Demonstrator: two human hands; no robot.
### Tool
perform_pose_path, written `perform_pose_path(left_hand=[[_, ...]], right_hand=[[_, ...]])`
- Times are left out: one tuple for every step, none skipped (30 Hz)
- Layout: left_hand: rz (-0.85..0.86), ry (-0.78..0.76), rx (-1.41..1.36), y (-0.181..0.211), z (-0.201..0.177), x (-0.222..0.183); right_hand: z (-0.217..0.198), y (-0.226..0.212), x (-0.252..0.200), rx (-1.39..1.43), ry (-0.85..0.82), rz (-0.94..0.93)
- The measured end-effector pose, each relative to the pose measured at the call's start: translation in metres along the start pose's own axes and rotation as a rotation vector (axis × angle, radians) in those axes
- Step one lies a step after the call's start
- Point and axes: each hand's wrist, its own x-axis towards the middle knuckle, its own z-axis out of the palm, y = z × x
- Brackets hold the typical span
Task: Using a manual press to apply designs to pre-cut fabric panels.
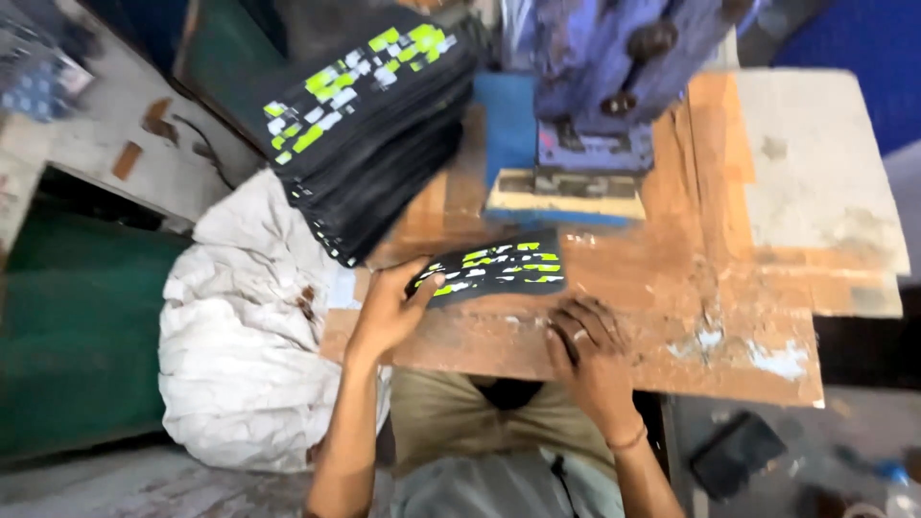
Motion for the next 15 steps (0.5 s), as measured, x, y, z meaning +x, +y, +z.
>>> perform_pose_path(left_hand=[[0.085, 0.117, -0.105, 0.012, -0.011, 0.001], [0.163, 0.224, -0.217, 0.024, -0.018, -0.004], [0.166, 0.235, -0.216, 0.035, -0.036, 0.002], [0.132, 0.355, -0.3, 0.046, -0.054, 0.007], [0.097, 0.474, -0.385, 0.058, -0.071, 0.011], [0.11, 0.479, -0.388, 0.073, -0.091, 0.023], [0.152, 0.479, -0.465, 0.088, -0.11, 0.034], [0.205, 0.474, -0.545, 0.106, -0.131, 0.048], [0.23, 0.475, -0.551, 0.102, -0.138, 0.062], [0.223, 0.45, -0.511, 0.098, -0.146, 0.074], [0.216, 0.426, -0.47, 0.093, -0.153, 0.088], [0.229, 0.423, -0.474, 0.097, -0.151, 0.086], [0.381, 0.6, -0.098, 0.1, -0.149, 0.085], [0.526, 0.754, 0.287, 0.103, -0.147, 0.085], [0.541, 0.75, 0.281, 0.119, -0.143, 0.087]], right_hand=[[-0.001, -0.002, 0.004, -0.014, 0.001, 0.007], [-0.005, -0.006, 0.002, -0.032, -0.009, 0.023], [-0.005, -0.006, 0.003, -0.03, -0.007, 0.012], [-0.005, -0.006, 0.003, -0.02, -0.017, 0.017], [-0.006, -0.006, 0.003, -0.009, -0.027, 0.022], [-0.005, -0.006, 0.001, -0.014, -0.016, 0.012], [-0.004, -0.006, 0.0, 0.003, -0.024, 0.036], [-0.004, -0.005, 0.001, 0.015, -0.022, 0.058], [-0.005, -0.004, 0.003, 0.004, -0.002, 0.047], [-0.006, -0.004, 0.002, 0.012, -0.008, 0.035], [-0.006, -0.004, 0.002, 0.019, -0.014, 0.023], [-0.007, -0.004, 0.003, 0.012, -0.003, 0.021], [-0.007, -0.004, 0.004, 0.002, -0.009, 0.013], [-0.007, -0.005, 0.003, -0.008, -0.014, 0.011], [-0.006, -0.004, 0.003, -0.015, -0.001, 0.016]])
